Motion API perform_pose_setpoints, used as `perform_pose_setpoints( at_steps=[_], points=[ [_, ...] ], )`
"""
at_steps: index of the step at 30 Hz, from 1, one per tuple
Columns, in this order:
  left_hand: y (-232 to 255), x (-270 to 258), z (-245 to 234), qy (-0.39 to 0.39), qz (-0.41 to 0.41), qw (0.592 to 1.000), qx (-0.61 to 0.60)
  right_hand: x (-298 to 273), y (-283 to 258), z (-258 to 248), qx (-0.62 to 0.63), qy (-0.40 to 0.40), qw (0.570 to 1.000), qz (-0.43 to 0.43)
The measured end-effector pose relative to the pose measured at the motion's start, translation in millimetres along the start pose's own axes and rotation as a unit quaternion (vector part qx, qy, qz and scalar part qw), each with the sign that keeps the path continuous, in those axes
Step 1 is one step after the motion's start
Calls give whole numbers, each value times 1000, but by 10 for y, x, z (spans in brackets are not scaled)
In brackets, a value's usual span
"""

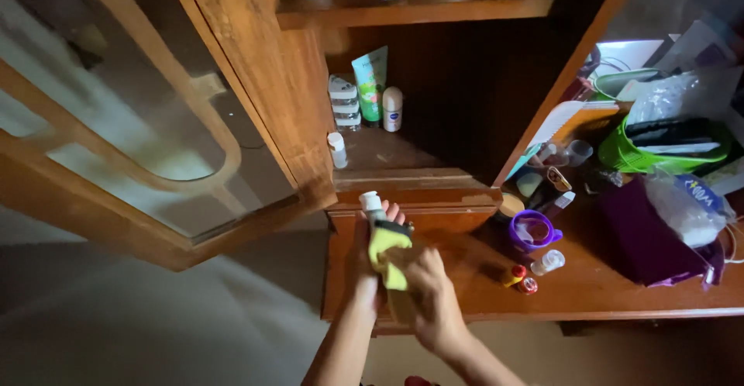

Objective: The person is cleaning and wiping various toiletry bottles and small containers on a wooden shelf using a cloth.

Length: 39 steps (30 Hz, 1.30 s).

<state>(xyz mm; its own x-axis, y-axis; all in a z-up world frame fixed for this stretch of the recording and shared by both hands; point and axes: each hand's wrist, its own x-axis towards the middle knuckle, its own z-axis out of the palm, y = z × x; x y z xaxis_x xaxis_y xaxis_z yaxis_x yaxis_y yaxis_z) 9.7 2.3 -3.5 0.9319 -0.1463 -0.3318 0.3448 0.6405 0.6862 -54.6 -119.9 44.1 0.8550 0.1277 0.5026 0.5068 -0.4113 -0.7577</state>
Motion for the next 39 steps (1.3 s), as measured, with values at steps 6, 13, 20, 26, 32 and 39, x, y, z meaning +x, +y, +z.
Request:
perform_pose_setpoints(
  at_steps=[6, 13, 20, 26, 32, 39],
  points=[
    [-71, -314, 314, 40, -43, 994, 97, 346, 231, -44, 101, 38, 985, 137],
    [-133, -73, 65, 53, -3, 998, -14, 240, 119, -93, 354, 157, 861, 330],
    [15, -337, 312, 25, 19, 986, 163, 482, -227, -62, 137, 74, 986, 60],
    [-91, -331, 477, -21, 280, 915, 289, 342, 318, 65, 358, 101, 827, 421],
    [-45, -72, 202, 53, 336, 876, 342, -33, -143, 225, 329, 116, 878, 329],
    [-263, 211, -166, -14, 307, 906, 291, 110, 61, -245, 316, 82, 901, 286]
  ],
)
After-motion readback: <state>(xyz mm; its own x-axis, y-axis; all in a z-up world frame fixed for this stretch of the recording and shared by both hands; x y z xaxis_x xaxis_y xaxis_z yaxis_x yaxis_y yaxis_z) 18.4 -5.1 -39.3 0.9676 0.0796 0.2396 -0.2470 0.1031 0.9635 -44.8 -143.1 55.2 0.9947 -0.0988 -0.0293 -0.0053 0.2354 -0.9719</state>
